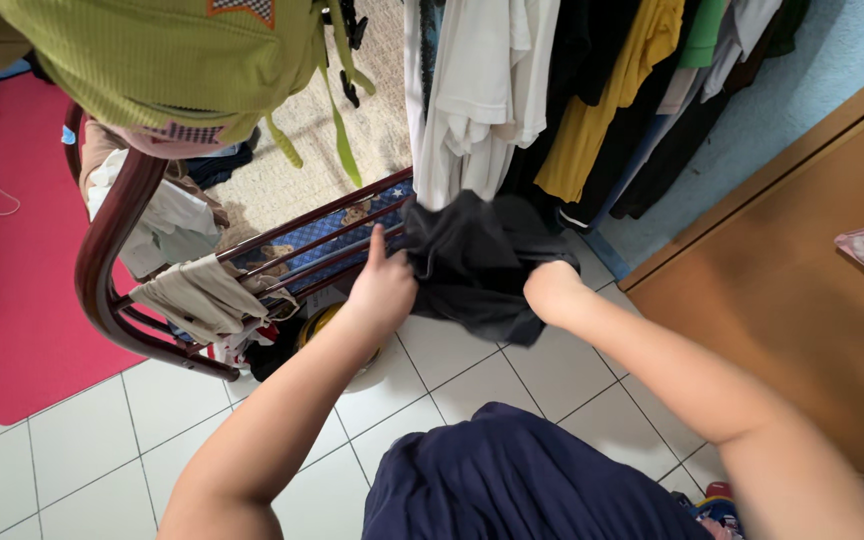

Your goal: The person picks up several shirts from a pile on a bed, folds them, places them on hangers, and hangs them on a clothing rack. The person handles a black shirt, a grey shirt, a brown shirt, and a white shirt in sequence.

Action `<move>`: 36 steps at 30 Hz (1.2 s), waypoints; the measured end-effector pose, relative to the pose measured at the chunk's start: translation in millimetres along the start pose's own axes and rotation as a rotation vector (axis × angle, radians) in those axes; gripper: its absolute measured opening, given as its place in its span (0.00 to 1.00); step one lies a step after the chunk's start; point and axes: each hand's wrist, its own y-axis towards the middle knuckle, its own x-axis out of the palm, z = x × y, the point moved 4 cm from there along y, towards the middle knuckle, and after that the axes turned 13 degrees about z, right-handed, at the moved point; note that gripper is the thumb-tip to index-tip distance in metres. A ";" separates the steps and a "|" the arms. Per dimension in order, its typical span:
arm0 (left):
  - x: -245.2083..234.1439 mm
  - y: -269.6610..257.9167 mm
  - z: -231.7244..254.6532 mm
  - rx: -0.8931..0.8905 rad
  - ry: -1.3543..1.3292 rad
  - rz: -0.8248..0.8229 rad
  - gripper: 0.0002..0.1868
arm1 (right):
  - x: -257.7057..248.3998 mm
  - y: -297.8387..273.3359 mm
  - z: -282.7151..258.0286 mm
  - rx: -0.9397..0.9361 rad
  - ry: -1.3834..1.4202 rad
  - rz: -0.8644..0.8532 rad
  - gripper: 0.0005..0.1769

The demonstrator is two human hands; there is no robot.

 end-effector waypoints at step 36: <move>-27.9 1.4 -32.9 -0.319 -0.332 0.461 0.11 | -102.8 -12.9 1.6 -0.164 0.829 -0.182 0.23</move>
